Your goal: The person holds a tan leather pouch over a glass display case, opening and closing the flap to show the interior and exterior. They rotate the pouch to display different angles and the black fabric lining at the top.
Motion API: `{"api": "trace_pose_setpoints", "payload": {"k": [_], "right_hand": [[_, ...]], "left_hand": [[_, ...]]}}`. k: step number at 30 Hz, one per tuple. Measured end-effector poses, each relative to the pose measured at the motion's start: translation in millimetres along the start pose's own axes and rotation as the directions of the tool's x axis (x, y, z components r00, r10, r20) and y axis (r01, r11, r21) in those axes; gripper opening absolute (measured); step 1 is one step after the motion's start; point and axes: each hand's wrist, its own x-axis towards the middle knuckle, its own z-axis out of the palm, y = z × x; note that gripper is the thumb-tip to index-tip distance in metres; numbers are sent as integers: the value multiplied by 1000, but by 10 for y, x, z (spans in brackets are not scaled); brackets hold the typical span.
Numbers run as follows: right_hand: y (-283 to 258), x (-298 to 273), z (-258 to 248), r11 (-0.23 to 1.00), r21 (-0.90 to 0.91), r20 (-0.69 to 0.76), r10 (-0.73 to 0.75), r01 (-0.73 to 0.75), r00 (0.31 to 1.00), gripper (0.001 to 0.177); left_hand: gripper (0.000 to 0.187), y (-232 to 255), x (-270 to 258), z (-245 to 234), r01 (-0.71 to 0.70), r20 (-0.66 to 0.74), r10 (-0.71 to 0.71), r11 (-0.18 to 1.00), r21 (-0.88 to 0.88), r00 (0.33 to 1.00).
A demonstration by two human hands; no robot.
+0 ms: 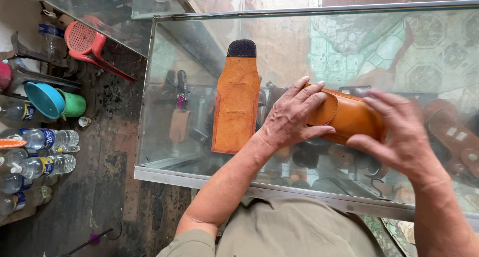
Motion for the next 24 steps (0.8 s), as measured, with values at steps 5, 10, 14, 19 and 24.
{"api": "trace_pose_setpoints", "payload": {"k": [5,10,14,19,24], "right_hand": [[160,-29,274,934,-250,65,-246,255,967,86],[176,-42,298,930,-252,45,-263,266,964,87],[186,-64,304,936,-253,43,-242,245,969,87],[200,-36,302,943,-225,24,-247,246,969,88],[204,2,141,949,-139,79,-275,284,958,89]], "left_hand": [[38,79,14,21,-120,-85,130,986,114,988],[23,59,67,87,-159,-214,181,980,116,960],[28,74,72,-194,361,-341,-495,849,-386,799],[26,-221,-101,-290,442,-431,-384,896,38,816],[53,-271,-146,-272,283,-185,-223,859,428,957]]}}
